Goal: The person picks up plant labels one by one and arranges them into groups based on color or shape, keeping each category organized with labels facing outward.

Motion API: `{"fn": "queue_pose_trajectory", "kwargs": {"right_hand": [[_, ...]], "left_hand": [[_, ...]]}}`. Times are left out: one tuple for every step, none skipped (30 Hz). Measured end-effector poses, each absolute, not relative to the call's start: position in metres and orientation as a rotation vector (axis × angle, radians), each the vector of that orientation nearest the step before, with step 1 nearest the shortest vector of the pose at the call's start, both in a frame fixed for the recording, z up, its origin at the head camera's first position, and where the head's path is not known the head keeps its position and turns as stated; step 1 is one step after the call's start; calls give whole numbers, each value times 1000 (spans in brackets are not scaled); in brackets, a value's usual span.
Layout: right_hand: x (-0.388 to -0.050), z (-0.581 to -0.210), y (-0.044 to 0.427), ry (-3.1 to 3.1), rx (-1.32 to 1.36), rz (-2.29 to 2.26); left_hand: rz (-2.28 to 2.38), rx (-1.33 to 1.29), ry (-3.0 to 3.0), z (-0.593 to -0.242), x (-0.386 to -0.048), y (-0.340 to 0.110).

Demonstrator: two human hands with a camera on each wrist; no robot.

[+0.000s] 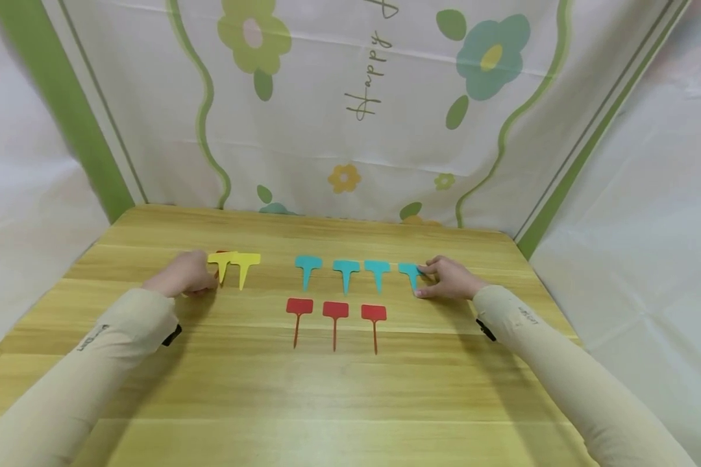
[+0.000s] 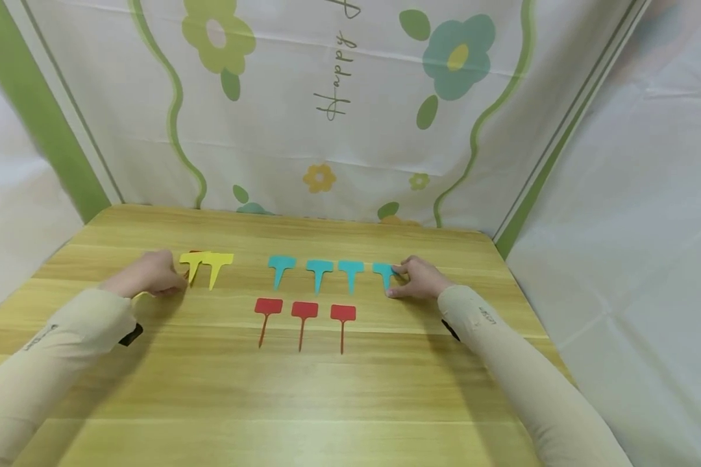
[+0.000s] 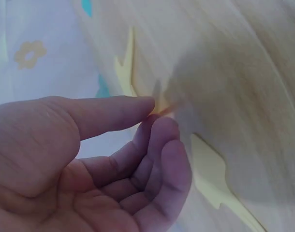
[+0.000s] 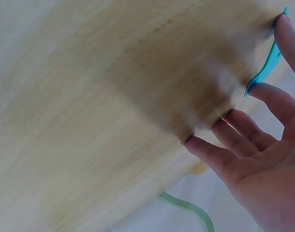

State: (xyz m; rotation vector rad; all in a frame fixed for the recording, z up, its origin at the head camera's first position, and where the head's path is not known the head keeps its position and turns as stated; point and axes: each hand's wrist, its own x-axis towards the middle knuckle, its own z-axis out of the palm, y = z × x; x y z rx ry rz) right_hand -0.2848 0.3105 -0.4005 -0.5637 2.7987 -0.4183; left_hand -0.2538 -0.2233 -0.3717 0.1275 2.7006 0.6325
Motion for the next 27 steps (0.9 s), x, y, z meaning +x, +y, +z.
{"fn": "queue_pose_trajectory", "kwargs": {"right_hand": [[-285,-401,310,2798,-568,-414],[-285,-401,310,2797,-570,-409],[-286,-402,310,2796,-574,-405],[-286,-402,310,2795,-571,-406],[-286,-402,309,2794,-573,-403],[-286,-402,308,2795,-575,-398],[-286,-401,307,2795,-575,-396],[-286,-401,307,2794,-573,-395],[-285,-400,306,2794,-573,-391],[-285,-400,305,2793,-573,-389],[-285,-399,304,2792,-575,-387],[-285,-399,303,2792,-579,-389],[-285,-399,303,2790,-574,-392],[-285,-399,303,2789,-573,-394],[-285,-399,303,2789,-575,-391],[-285,-399,303,2788,-578,-392],[-286,-400,303,2788,-577,-391],[-286,-401,304,2789,-576,-388],[-286,-401,304,2790,-575,-384],[-287,-402,305,2792,-578,-382],[-287,-403,305,2795,-580,-382],[-287,-403,306,2795,-581,-387],[-287,-403,306,2796,-581,-390],[-287,-403,306,2797,-582,-393],[-287,-403,306,2797,-586,-397],[-287,-403,307,2797,-584,-400],[-287,-403,307,2795,-582,-403]], "left_hand": [[637,146,2729,-372,-252,-225],[647,156,2757,-371,-250,-225],[664,155,2780,-370,-248,-226],[683,153,2801,-369,-245,-227],[707,149,2819,-367,-242,-227],[726,151,2843,-366,-240,-227],[744,149,2865,-364,-237,-227],[758,146,2878,-363,-235,-227],[768,138,2890,-361,-233,-227],[776,135,2905,-361,-232,-227],[777,133,2922,-360,-231,-227],[783,127,2935,-359,-229,-227],[790,118,2941,-358,-228,-227],[793,113,2948,-358,-227,-226],[799,111,2956,-358,-226,-226],[801,115,2963,-358,-225,-226],[798,118,2969,-358,-224,-226],[802,120,2971,-358,-224,-225],[799,122,2972,-359,-223,-225],[794,122,2971,-359,-222,-224],[789,120,2969,-359,-221,-224],[781,113,2964,-360,-221,-223],[770,107,2962,-360,-220,-223],[763,100,2955,-360,-220,-223],[748,94,2946,-360,-219,-222],[739,87,2931,-360,-219,-222],[742,83,2907,-359,-219,-222]]}}
